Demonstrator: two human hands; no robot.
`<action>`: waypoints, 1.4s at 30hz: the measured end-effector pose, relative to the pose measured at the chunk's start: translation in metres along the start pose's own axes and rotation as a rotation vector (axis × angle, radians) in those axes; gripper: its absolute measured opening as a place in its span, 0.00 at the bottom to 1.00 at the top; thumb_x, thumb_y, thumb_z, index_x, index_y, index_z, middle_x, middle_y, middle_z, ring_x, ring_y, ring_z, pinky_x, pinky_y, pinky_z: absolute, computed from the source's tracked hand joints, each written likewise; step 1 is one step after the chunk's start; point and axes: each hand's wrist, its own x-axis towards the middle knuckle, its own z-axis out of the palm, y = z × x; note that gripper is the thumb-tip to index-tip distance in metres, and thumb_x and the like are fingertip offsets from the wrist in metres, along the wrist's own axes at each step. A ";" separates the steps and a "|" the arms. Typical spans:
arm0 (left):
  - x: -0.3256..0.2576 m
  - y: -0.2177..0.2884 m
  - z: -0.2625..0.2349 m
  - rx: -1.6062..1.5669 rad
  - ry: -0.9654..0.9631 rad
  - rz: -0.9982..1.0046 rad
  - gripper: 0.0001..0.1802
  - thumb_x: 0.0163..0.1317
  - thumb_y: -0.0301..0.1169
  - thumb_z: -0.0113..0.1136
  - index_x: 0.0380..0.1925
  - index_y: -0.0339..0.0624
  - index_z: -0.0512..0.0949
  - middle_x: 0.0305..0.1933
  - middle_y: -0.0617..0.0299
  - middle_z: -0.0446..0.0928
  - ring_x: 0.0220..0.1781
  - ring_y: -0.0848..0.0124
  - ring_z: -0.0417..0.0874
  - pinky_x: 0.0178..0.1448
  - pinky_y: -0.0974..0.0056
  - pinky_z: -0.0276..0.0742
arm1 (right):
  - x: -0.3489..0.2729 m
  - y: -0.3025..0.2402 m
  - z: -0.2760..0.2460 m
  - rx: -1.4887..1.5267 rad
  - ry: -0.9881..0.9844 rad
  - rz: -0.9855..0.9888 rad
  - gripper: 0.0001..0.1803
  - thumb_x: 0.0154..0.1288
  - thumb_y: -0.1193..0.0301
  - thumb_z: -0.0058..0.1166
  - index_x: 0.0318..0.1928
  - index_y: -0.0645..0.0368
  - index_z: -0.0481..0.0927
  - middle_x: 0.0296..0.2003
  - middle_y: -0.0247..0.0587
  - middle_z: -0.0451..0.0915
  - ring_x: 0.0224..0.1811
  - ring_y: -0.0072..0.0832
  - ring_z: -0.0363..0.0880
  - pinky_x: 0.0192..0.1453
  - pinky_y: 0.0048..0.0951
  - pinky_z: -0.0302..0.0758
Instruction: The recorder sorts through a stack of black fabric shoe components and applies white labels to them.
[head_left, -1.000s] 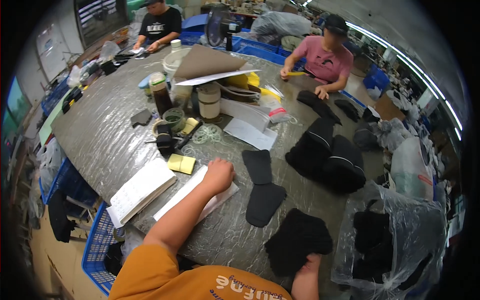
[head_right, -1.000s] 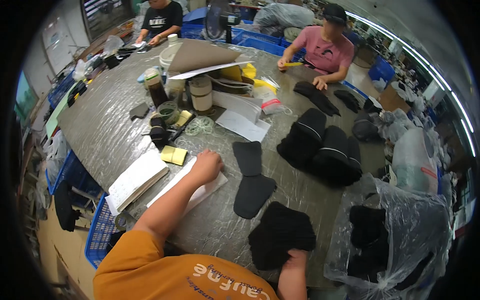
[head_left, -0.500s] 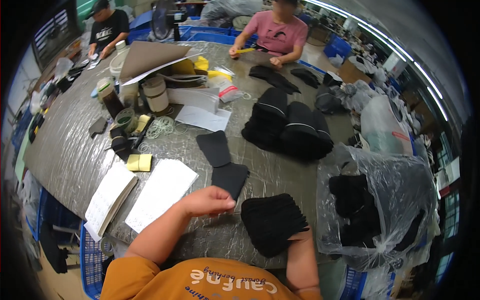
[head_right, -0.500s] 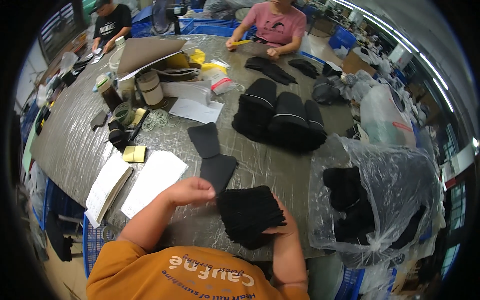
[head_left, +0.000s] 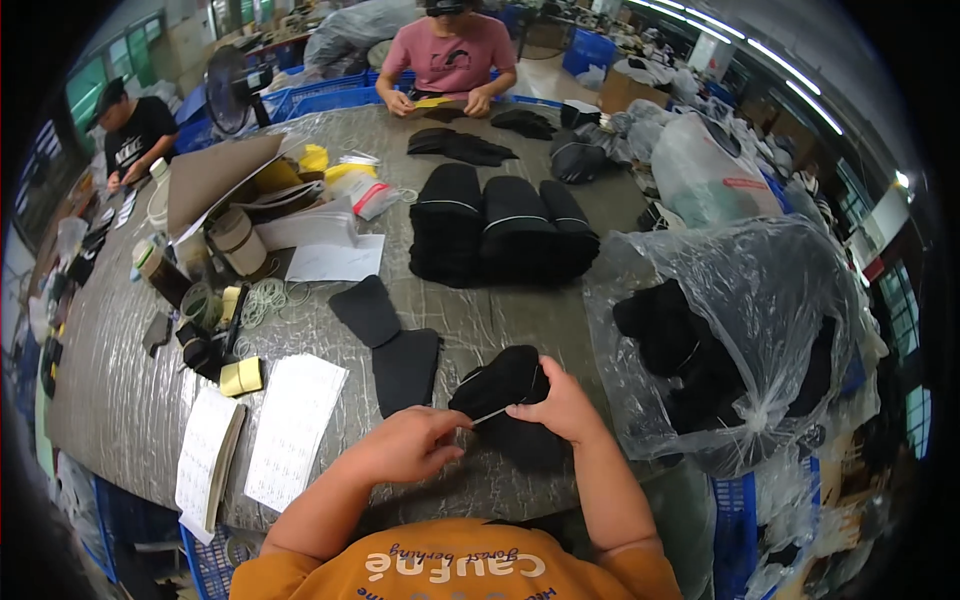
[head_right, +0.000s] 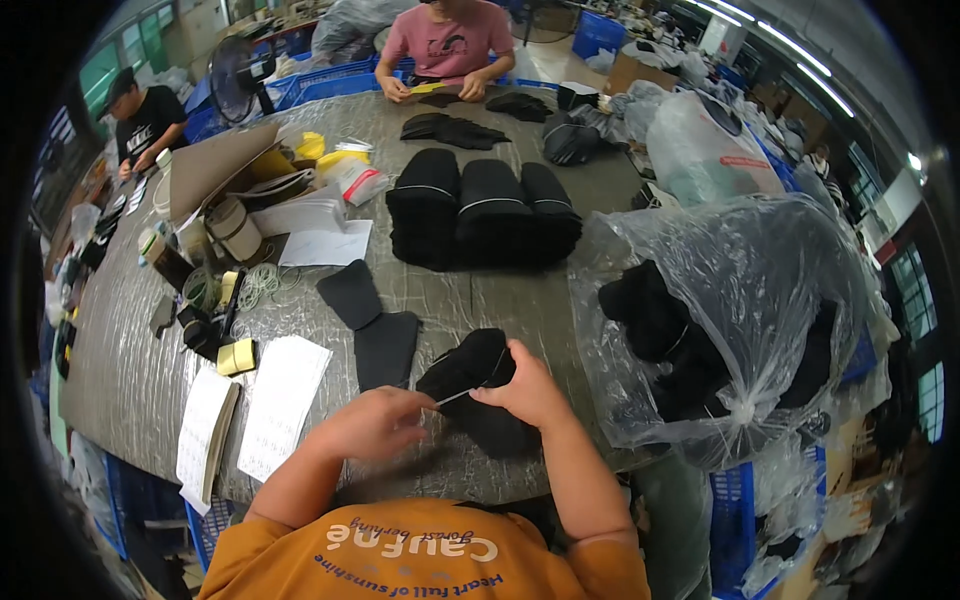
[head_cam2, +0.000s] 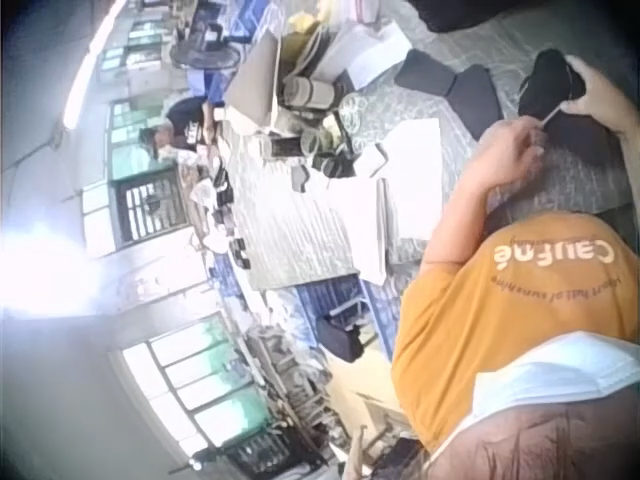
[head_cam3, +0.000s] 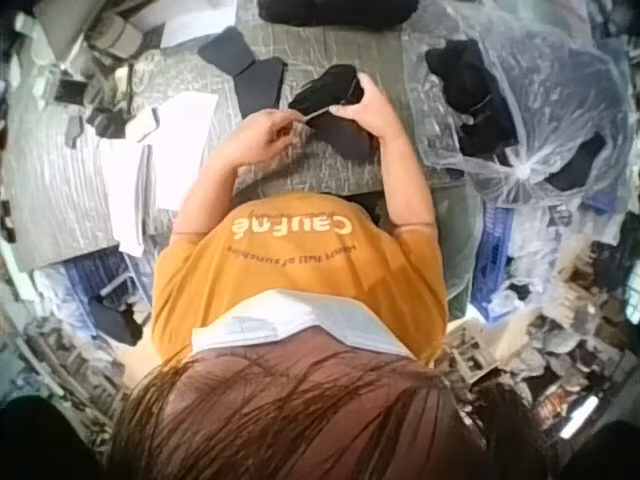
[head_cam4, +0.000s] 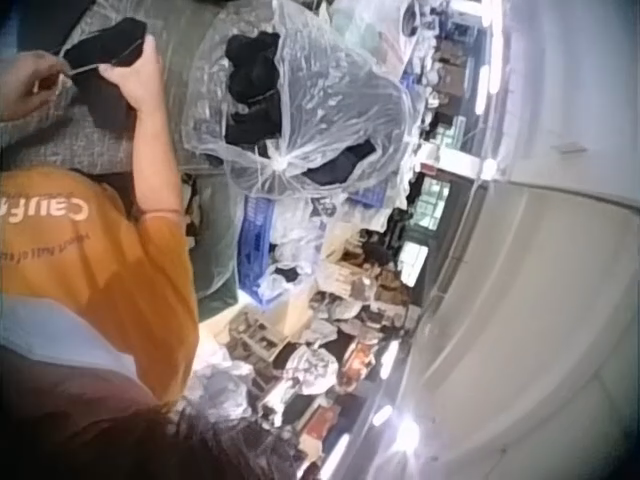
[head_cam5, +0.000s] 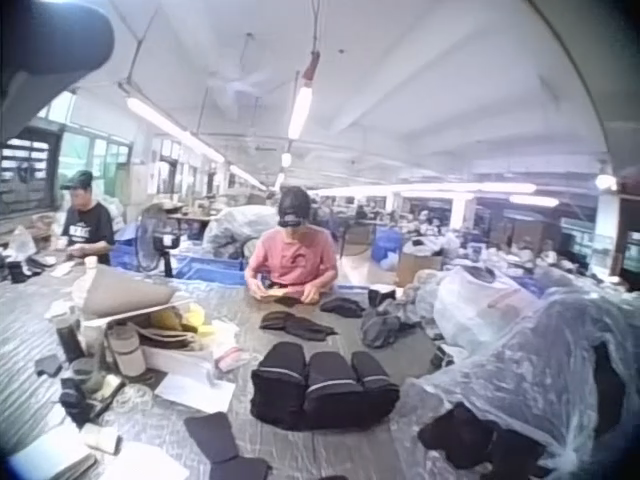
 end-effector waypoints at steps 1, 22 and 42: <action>0.002 -0.006 0.005 0.002 -0.011 0.006 0.19 0.53 0.28 0.65 0.46 0.37 0.75 0.35 0.50 0.78 0.38 0.52 0.80 0.42 0.54 0.75 | -0.003 0.005 0.001 0.006 0.010 0.004 0.47 0.38 0.71 0.75 0.62 0.65 0.66 0.58 0.47 0.74 0.61 0.34 0.73 0.64 0.33 0.67; 0.014 -0.032 0.063 -1.043 0.429 -0.123 0.53 0.53 0.35 0.72 0.72 0.41 0.46 0.69 0.50 0.59 0.68 0.61 0.65 0.70 0.55 0.61 | -0.062 0.021 0.056 0.977 0.047 0.200 0.39 0.58 0.71 0.63 0.67 0.58 0.58 0.57 0.46 0.71 0.57 0.34 0.74 0.60 0.38 0.74; -0.004 -0.034 0.047 -1.347 0.181 -0.462 0.37 0.54 0.32 0.67 0.63 0.36 0.62 0.55 0.54 0.75 0.57 0.65 0.77 0.62 0.60 0.72 | -0.058 0.051 0.047 0.730 -0.072 -0.494 0.07 0.73 0.74 0.45 0.35 0.59 0.67 0.35 0.37 0.73 0.39 0.22 0.71 0.47 0.25 0.70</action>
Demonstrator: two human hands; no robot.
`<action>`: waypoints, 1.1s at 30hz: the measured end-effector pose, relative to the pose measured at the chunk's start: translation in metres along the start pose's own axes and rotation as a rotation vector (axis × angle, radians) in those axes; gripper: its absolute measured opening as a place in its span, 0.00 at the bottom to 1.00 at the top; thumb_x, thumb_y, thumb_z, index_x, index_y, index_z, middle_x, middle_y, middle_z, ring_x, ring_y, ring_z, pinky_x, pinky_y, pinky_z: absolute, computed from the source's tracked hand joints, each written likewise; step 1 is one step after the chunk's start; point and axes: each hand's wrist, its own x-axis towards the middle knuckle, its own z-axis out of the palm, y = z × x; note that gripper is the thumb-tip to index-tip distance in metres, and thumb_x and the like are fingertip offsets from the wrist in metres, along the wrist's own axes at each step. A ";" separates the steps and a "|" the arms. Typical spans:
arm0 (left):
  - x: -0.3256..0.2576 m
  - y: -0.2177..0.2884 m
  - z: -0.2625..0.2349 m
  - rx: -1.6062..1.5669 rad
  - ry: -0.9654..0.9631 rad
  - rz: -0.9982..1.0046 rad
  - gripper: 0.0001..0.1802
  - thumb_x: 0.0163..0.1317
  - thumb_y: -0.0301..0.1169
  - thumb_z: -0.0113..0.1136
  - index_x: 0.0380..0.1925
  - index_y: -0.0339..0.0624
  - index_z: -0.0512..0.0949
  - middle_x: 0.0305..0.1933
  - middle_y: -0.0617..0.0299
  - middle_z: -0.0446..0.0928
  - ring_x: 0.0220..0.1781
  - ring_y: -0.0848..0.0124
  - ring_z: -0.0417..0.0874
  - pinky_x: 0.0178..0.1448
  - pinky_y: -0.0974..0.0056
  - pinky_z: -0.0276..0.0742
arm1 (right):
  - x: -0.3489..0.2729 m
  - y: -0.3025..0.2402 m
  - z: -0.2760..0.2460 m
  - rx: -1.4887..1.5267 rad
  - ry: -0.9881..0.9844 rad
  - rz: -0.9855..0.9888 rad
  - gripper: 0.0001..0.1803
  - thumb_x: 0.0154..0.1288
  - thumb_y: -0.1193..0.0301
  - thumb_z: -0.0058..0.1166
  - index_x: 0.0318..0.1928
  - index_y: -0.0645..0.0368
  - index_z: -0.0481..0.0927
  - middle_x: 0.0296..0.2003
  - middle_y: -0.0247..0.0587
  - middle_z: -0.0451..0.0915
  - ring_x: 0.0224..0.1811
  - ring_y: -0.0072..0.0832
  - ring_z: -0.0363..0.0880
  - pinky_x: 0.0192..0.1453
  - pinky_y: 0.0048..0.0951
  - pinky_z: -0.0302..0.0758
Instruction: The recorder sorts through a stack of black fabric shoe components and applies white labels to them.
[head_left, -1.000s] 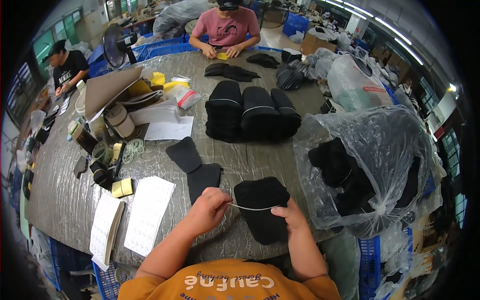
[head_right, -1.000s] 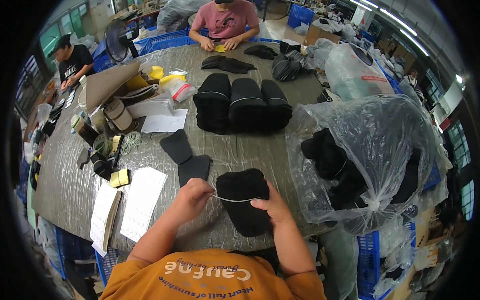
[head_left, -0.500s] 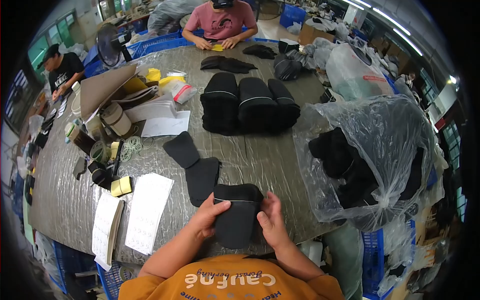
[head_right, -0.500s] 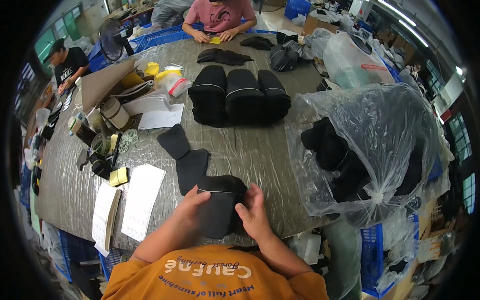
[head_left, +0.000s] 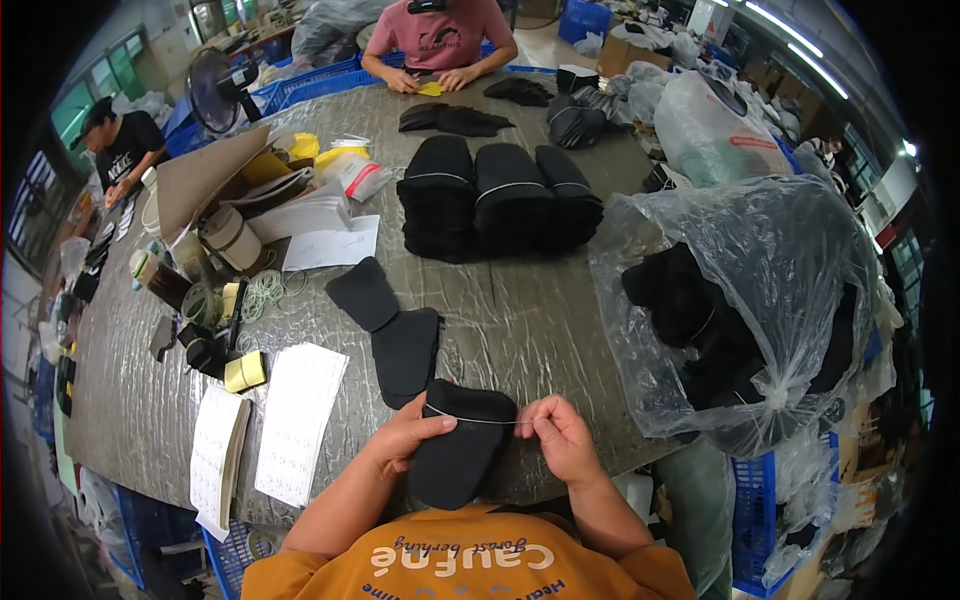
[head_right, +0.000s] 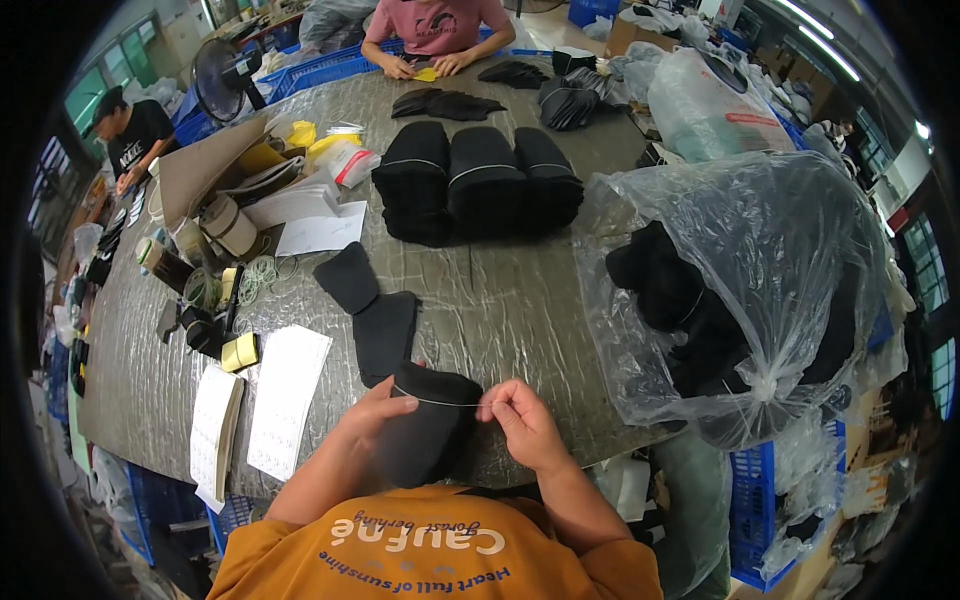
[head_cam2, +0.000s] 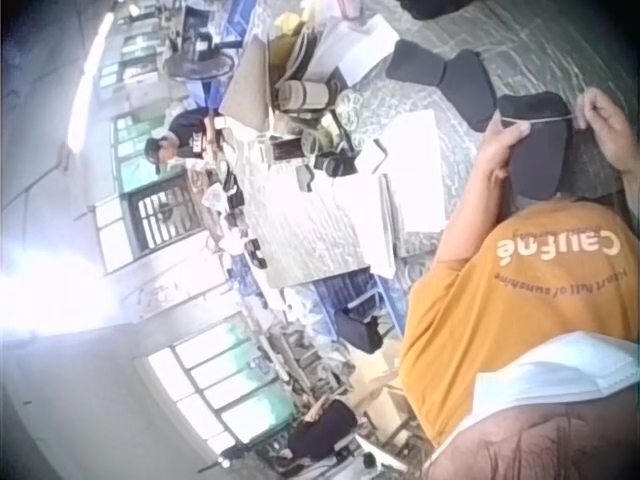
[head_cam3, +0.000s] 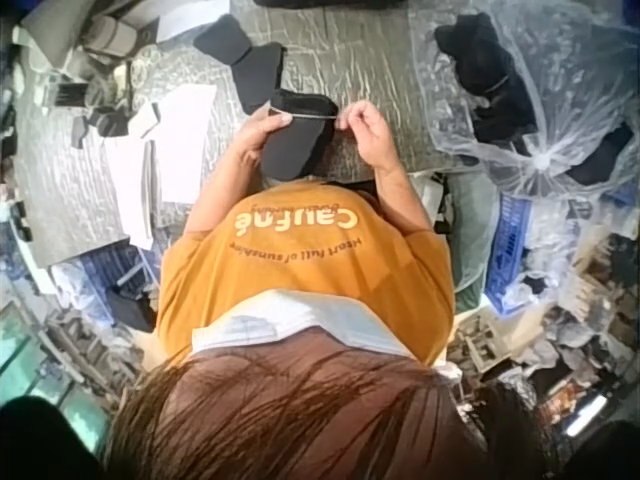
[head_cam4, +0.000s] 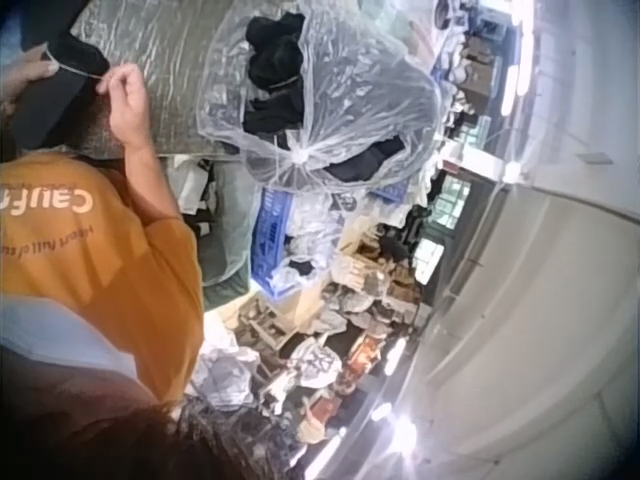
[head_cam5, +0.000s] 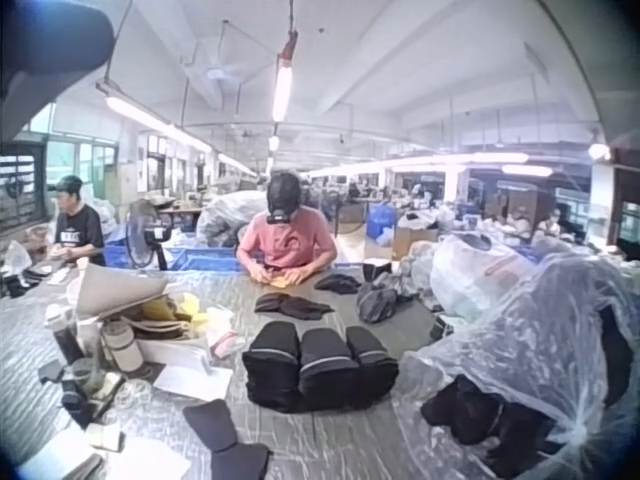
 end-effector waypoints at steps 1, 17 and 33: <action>0.001 0.000 0.000 0.051 0.029 -0.003 0.35 0.53 0.31 0.69 0.59 0.35 0.65 0.50 0.55 0.77 0.53 0.67 0.79 0.56 0.62 0.78 | -0.003 0.002 0.001 0.002 0.000 0.002 0.07 0.73 0.74 0.45 0.35 0.59 0.67 0.35 0.37 0.73 0.39 0.22 0.71 0.47 0.25 0.70; 0.004 -0.017 0.013 0.041 0.133 0.162 0.49 0.54 0.30 0.72 0.70 0.37 0.51 0.61 0.51 0.68 0.62 0.63 0.72 0.66 0.60 0.68 | -0.014 0.022 0.015 -0.360 0.318 0.021 0.14 0.68 0.73 0.53 0.52 0.59 0.68 0.49 0.40 0.73 0.49 0.27 0.71 0.54 0.30 0.68; 0.000 -0.011 0.010 0.592 0.079 0.642 0.08 0.61 0.19 0.59 0.40 0.37 0.74 0.44 0.64 0.72 0.47 0.76 0.74 0.54 0.71 0.70 | -0.014 -0.001 0.010 0.904 0.263 0.712 0.31 0.61 0.56 0.59 0.60 0.61 0.71 0.54 0.46 0.78 0.54 0.38 0.78 0.62 0.42 0.74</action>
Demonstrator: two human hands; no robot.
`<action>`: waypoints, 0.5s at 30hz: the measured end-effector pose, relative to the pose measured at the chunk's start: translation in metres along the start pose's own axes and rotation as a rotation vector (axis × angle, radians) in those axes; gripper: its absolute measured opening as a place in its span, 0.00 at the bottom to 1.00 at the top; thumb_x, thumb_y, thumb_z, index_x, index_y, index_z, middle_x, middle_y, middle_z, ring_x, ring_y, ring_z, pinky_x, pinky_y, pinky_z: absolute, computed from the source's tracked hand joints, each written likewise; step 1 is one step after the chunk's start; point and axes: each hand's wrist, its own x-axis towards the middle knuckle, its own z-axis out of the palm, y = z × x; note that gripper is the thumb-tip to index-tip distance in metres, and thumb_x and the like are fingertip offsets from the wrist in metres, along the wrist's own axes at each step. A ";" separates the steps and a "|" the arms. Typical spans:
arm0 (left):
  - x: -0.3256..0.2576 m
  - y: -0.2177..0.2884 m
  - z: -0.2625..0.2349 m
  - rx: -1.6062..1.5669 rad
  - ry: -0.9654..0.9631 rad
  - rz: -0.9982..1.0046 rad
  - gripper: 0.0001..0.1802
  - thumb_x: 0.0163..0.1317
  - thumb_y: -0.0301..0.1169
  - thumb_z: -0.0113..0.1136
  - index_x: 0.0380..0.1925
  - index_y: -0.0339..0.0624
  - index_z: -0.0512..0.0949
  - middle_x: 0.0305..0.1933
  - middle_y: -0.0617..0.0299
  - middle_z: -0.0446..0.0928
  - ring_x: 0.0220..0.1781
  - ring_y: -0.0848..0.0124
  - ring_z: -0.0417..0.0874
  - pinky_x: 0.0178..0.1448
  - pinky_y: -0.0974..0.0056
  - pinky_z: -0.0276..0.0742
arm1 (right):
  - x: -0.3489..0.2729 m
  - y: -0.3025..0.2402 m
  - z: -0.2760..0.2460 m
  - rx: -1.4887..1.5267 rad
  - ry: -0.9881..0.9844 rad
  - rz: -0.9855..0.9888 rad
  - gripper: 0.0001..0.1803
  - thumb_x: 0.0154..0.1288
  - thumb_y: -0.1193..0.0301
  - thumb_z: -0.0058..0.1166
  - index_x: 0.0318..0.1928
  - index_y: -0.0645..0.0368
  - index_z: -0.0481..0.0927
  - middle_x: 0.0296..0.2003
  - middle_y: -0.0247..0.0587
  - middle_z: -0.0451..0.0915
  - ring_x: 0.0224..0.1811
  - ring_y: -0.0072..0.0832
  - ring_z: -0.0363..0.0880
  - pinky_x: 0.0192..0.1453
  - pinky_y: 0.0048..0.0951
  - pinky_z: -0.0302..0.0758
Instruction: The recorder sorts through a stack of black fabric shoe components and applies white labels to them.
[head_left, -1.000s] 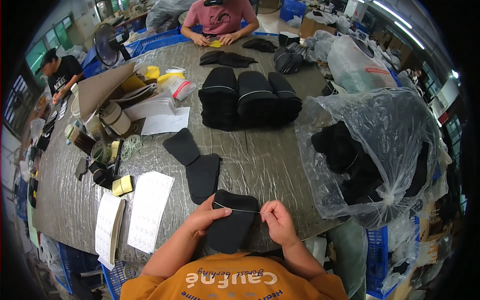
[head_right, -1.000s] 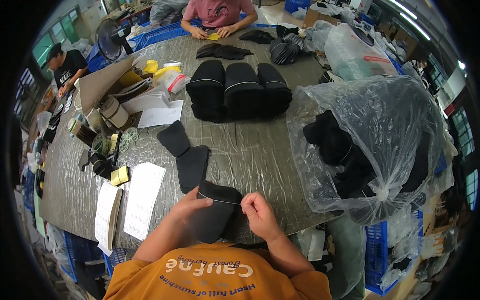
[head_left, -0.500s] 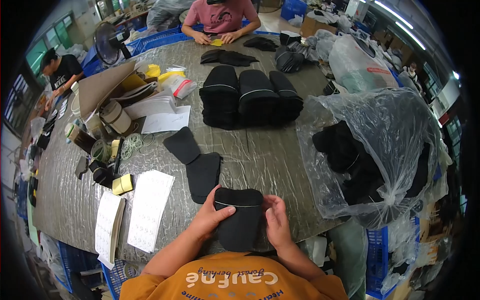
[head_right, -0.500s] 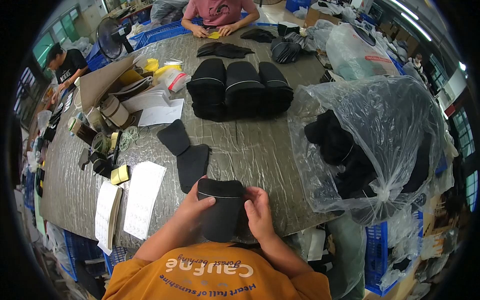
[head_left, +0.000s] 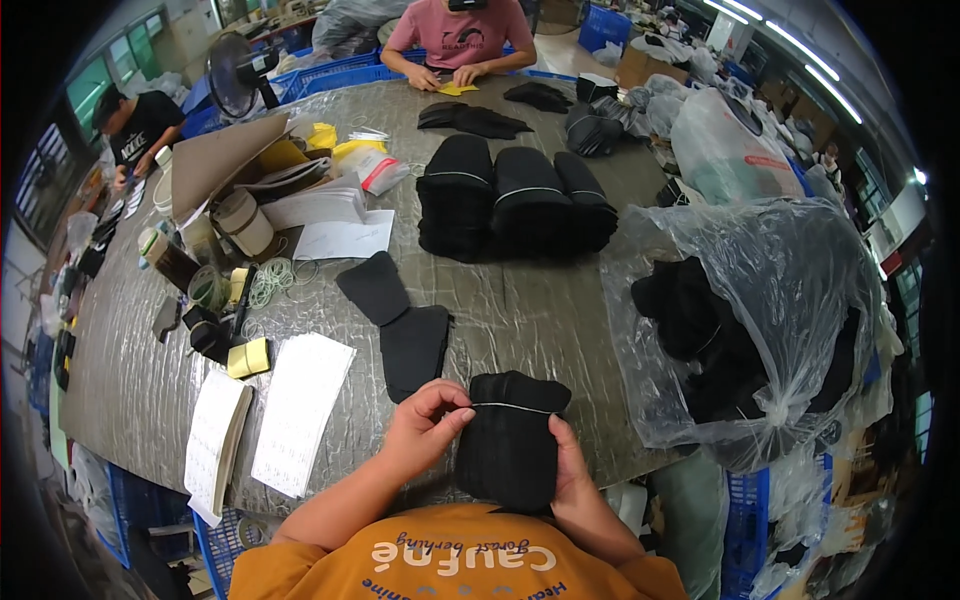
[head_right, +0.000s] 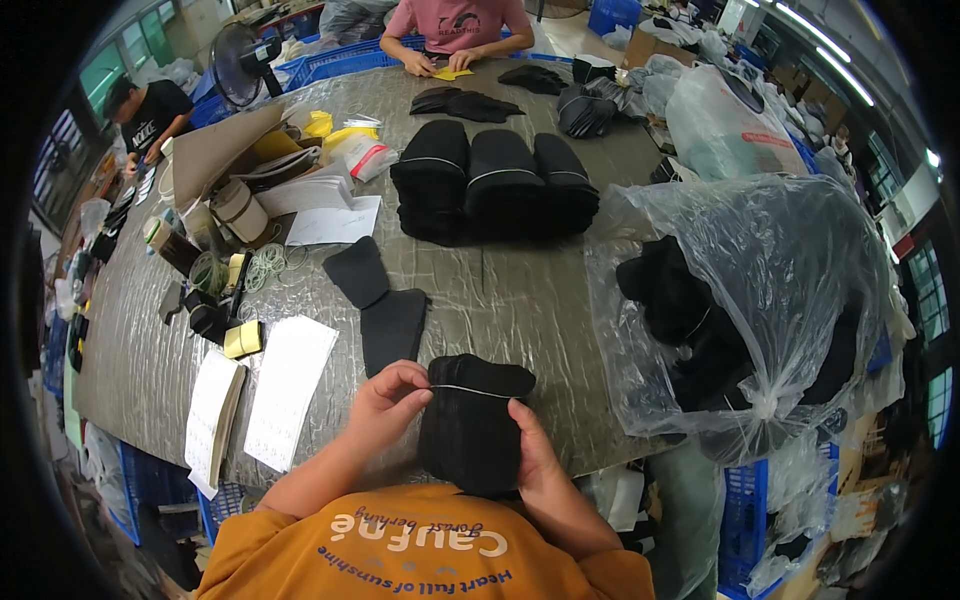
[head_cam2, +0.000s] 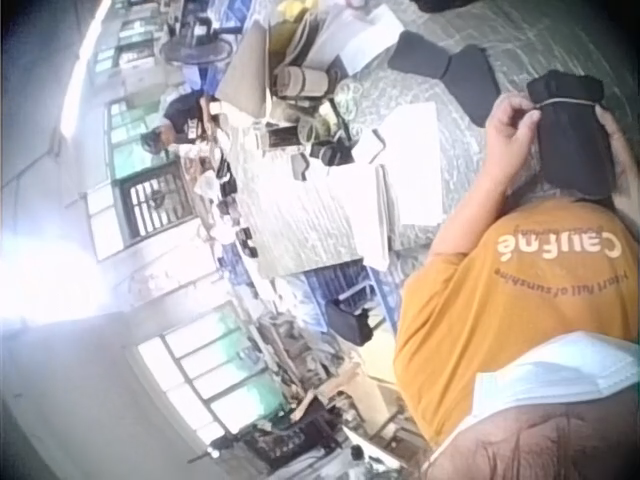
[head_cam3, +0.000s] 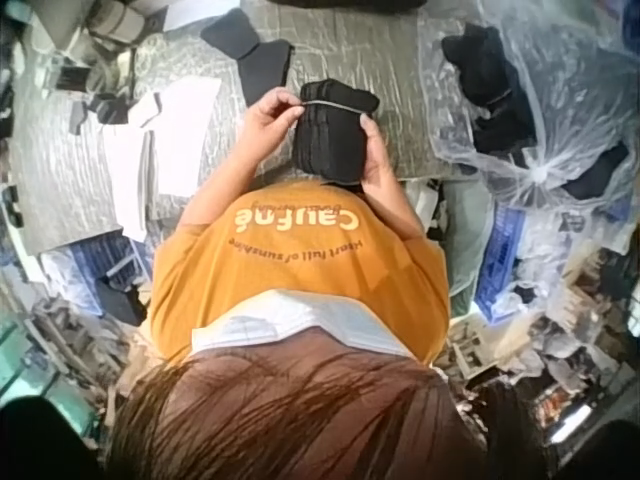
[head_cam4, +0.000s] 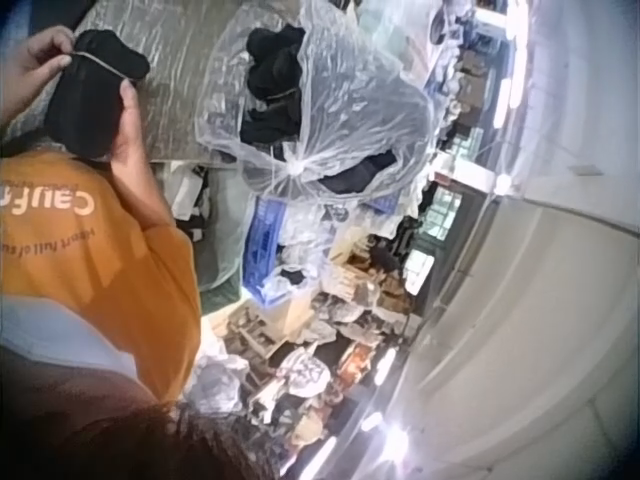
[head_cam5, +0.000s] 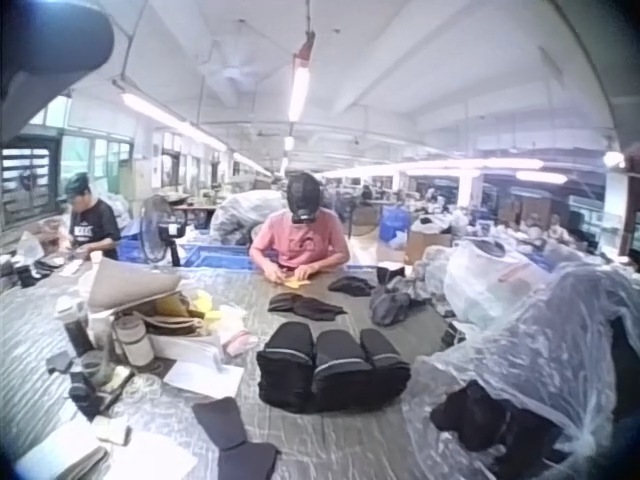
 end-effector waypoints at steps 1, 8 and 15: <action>0.000 -0.002 0.000 0.050 -0.022 0.039 0.06 0.63 0.19 0.57 0.39 0.37 0.74 0.42 0.64 0.72 0.46 0.76 0.74 0.53 0.71 0.71 | 0.000 0.000 0.000 -0.002 0.000 0.001 0.31 0.61 0.56 0.59 0.60 0.61 0.71 0.54 0.46 0.78 0.54 0.38 0.78 0.62 0.42 0.74; 0.001 -0.036 0.005 -0.506 0.030 -0.127 0.25 0.72 0.39 0.51 0.63 0.39 0.62 0.60 0.55 0.69 0.58 0.70 0.72 0.61 0.67 0.68 | -0.003 -0.021 0.017 -0.379 0.046 -0.265 0.29 0.62 0.62 0.60 0.61 0.61 0.69 0.52 0.44 0.77 0.54 0.36 0.77 0.60 0.39 0.74; 0.011 -0.018 0.032 -0.181 -0.143 -0.138 0.51 0.67 0.45 0.58 0.73 0.37 0.33 0.70 0.45 0.56 0.71 0.61 0.59 0.74 0.59 0.53 | 0.017 -0.002 0.008 -0.506 0.234 -0.368 0.35 0.62 0.67 0.63 0.66 0.52 0.60 0.57 0.40 0.70 0.60 0.31 0.69 0.63 0.36 0.70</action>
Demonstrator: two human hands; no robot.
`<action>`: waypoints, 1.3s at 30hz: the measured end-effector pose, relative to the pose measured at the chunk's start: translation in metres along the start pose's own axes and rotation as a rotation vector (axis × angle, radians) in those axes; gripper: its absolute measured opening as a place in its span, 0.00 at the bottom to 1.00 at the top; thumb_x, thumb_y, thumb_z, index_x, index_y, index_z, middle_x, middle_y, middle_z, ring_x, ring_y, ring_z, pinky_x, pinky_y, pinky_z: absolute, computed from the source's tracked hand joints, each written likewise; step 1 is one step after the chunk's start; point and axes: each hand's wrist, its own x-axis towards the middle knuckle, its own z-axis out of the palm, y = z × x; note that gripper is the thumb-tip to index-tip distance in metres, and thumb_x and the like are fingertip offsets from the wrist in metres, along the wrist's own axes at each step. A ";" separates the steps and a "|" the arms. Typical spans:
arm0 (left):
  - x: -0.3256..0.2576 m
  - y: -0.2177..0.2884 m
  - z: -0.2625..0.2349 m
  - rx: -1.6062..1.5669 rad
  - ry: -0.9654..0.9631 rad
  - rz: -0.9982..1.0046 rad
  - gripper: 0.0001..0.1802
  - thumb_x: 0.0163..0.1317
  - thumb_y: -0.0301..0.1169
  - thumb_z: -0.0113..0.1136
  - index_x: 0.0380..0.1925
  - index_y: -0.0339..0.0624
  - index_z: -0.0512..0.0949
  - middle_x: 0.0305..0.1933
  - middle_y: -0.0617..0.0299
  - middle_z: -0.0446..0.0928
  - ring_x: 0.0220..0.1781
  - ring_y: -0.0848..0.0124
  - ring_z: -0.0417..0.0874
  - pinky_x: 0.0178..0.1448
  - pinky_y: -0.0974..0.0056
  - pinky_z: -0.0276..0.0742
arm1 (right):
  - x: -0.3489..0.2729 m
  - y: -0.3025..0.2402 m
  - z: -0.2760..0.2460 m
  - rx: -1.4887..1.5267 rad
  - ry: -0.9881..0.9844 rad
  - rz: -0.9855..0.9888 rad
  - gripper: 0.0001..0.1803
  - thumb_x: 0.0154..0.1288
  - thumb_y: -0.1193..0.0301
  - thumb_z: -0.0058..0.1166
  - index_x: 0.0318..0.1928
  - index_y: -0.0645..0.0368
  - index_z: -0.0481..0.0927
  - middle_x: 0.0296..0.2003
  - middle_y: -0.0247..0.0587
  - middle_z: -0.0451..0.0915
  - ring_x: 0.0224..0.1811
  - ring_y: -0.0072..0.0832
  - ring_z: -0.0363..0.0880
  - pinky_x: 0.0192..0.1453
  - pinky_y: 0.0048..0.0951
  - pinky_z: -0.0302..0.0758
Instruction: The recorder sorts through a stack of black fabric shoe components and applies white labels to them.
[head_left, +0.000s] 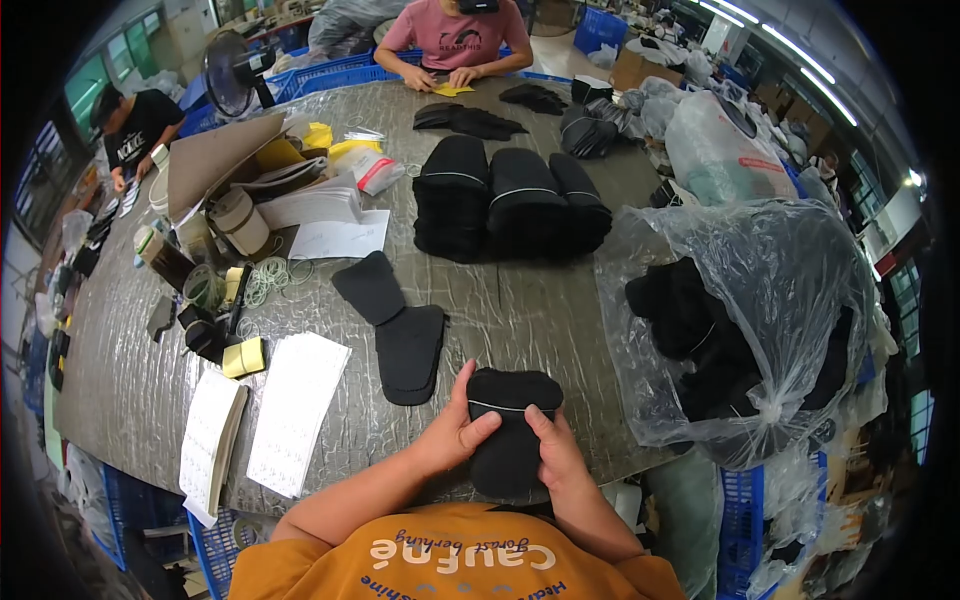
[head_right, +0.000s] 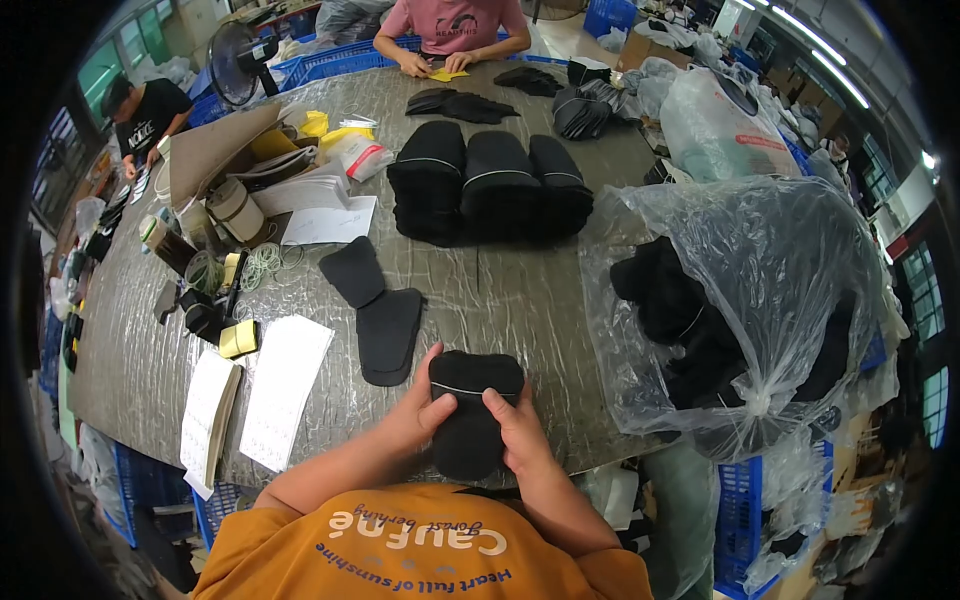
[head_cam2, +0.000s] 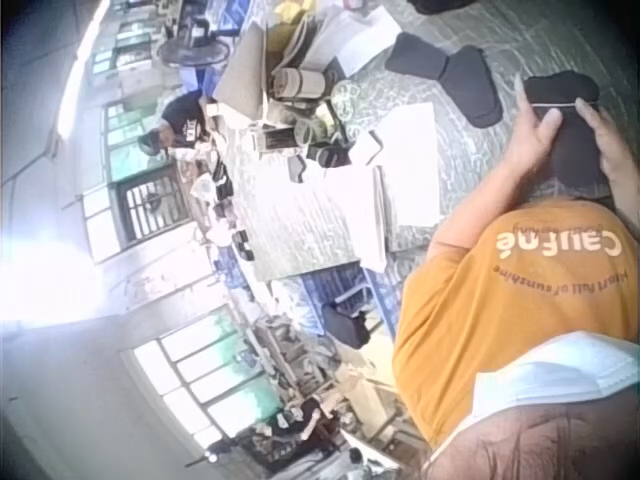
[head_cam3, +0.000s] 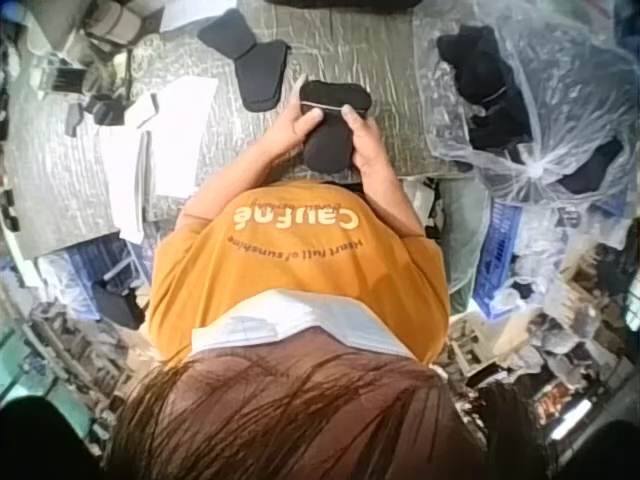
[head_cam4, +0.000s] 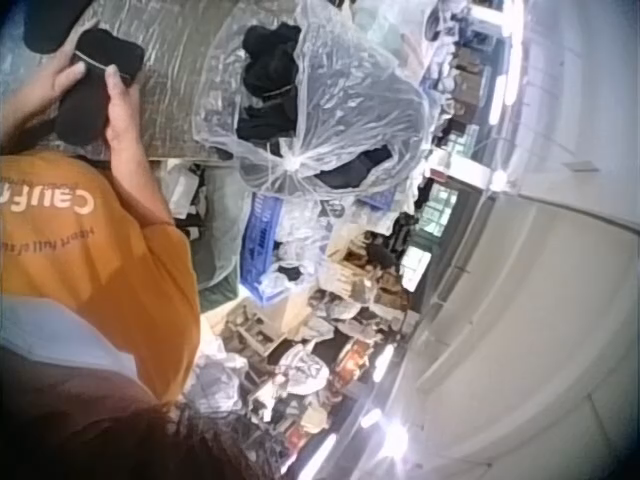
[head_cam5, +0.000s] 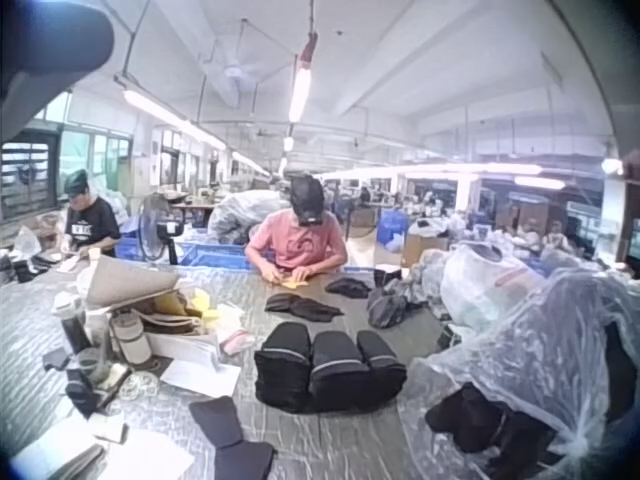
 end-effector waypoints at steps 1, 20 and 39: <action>0.001 0.007 0.002 -0.083 0.002 -0.055 0.52 0.65 0.40 0.61 0.73 0.37 0.33 0.70 0.45 0.56 0.70 0.62 0.60 0.73 0.59 0.55 | 0.000 0.002 -0.001 0.040 0.007 -0.008 0.36 0.62 0.65 0.63 0.67 0.52 0.60 0.58 0.40 0.70 0.60 0.31 0.69 0.64 0.36 0.69; 0.028 -0.021 -0.081 -0.647 -0.215 -0.066 0.50 0.63 0.51 0.60 0.74 0.46 0.43 0.67 0.57 0.68 0.61 0.67 0.74 0.67 0.54 0.65 | 0.025 -0.056 -0.009 0.071 -0.354 0.133 0.35 0.62 0.68 0.59 0.68 0.59 0.62 0.59 0.46 0.74 0.61 0.38 0.73 0.65 0.41 0.70; 0.139 0.068 -0.237 -0.203 0.426 -0.183 0.29 0.58 0.36 0.63 0.56 0.32 0.70 0.49 0.51 0.79 0.48 0.63 0.82 0.53 0.59 0.79 | 0.129 0.030 0.062 -0.203 -0.139 -0.037 0.25 0.62 0.75 0.58 0.58 0.57 0.66 0.47 0.35 0.71 0.45 0.22 0.71 0.48 0.26 0.70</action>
